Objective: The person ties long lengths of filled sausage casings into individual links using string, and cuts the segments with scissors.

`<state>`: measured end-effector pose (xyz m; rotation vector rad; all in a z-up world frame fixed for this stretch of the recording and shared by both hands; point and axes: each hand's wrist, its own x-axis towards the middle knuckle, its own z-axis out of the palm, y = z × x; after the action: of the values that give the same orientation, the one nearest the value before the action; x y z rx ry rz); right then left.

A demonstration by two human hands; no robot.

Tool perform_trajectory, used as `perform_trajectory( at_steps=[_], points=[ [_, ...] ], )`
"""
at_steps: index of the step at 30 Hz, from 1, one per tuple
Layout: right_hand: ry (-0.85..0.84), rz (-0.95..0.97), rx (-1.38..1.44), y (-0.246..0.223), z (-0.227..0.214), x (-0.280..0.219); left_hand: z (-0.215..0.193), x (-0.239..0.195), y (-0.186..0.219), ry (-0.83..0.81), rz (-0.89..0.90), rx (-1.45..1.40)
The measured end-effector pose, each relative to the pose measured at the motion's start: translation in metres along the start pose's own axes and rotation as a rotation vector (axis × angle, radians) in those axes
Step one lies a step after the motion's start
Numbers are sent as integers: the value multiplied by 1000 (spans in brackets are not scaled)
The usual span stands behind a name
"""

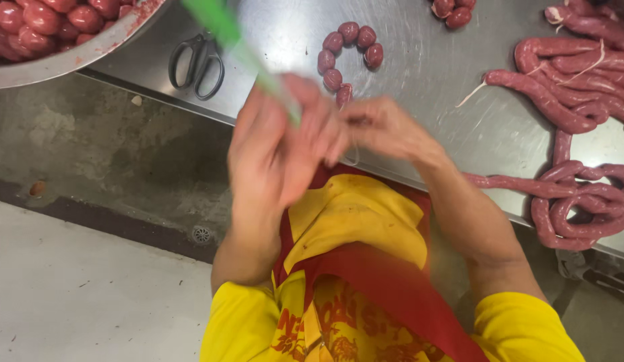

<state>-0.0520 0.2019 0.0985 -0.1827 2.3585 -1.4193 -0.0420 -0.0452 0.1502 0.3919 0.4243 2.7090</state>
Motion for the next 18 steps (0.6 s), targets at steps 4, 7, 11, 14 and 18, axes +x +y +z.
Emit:
perform_trajectory(
  at_steps=[4,7,11,14,18],
  points=[
    [-173,-209,941,-3,0,-9,-69,45,-53,325,-14,104],
    [419,-33,398,30,1,16,-105,-2,-109,518,-118,222],
    [394,-60,-316,63,27,4,-129,-57,-138,572,-211,215],
    [376,-120,-362,66,40,3,-139,-67,-130,537,-198,235],
    [227,140,-583,66,27,5,-136,-74,-127,556,-248,303]
  ],
)
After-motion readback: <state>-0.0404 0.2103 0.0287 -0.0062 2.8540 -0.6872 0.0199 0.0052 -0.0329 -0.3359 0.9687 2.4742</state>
